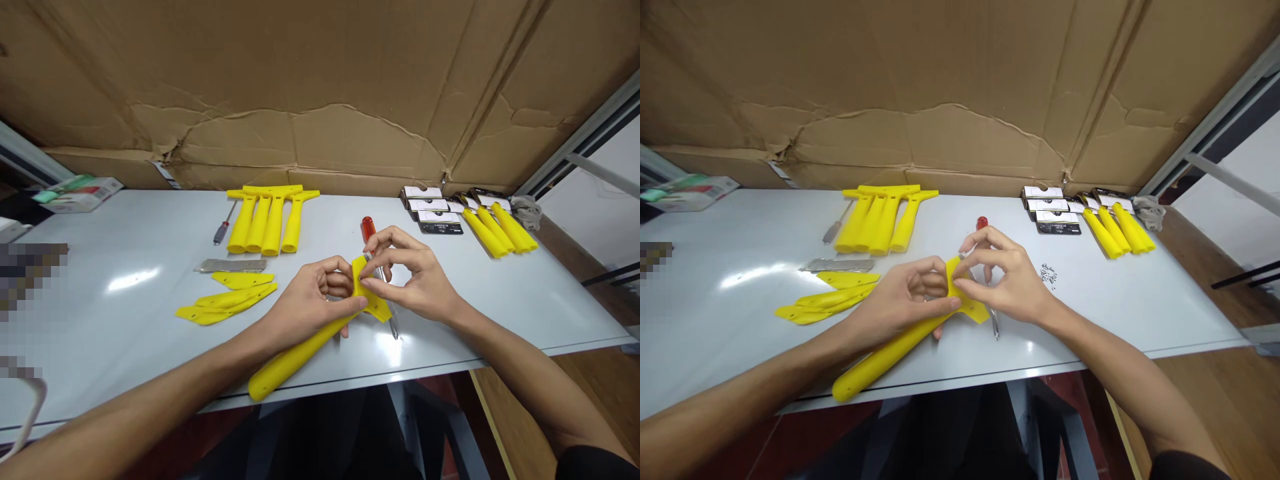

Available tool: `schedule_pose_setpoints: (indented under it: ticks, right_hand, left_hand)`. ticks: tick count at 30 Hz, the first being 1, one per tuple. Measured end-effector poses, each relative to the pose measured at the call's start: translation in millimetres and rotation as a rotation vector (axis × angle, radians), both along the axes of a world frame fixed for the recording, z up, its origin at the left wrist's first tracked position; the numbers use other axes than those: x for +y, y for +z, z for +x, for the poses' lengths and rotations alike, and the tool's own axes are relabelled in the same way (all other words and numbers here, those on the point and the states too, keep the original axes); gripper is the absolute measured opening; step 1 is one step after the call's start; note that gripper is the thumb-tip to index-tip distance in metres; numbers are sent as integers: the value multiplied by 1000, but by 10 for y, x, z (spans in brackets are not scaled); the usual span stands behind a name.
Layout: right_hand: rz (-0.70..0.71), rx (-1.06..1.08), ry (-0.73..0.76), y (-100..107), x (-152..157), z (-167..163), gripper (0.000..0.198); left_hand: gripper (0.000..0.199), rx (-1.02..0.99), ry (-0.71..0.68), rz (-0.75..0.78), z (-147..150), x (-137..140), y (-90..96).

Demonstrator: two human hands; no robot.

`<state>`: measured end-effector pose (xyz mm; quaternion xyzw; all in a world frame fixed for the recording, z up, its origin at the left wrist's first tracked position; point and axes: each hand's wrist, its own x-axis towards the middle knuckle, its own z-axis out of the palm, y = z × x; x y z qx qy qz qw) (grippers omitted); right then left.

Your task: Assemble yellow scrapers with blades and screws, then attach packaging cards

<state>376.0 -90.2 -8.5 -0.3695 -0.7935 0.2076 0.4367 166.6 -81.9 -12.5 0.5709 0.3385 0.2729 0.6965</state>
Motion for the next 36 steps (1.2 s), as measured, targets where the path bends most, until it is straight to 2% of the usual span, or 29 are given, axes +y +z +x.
schedule_pose_setpoints:
  ticks: [22, 25, 27, 29, 32, 36]
  right_hand:
    - [-56, 12, 22, -16, -5, -13, 13]
    - [-80, 24, 26, 35, -8, 18, 21]
    - [-99, 66, -48, 87, 19, 92, 30]
    - [-119, 97, -216, 120, 77, 202, 32]
    - [-209, -37, -391, 79, 196, 352, 36]
    - [-382, -336, -305, -103, 286, 354, 48]
  left_hand:
    - [43, 14, 3, -18, -10, 4, 0]
    - [44, 15, 12, -31, -14, 7, 11]
    - [46, 5, 21, -37, -21, 16, 4]
    - [46, -8, 25, -39, -29, 30, -13]
    - [43, -20, 12, -34, -37, 48, -35]
    - [45, -20, 16, -45, -34, 50, -8]
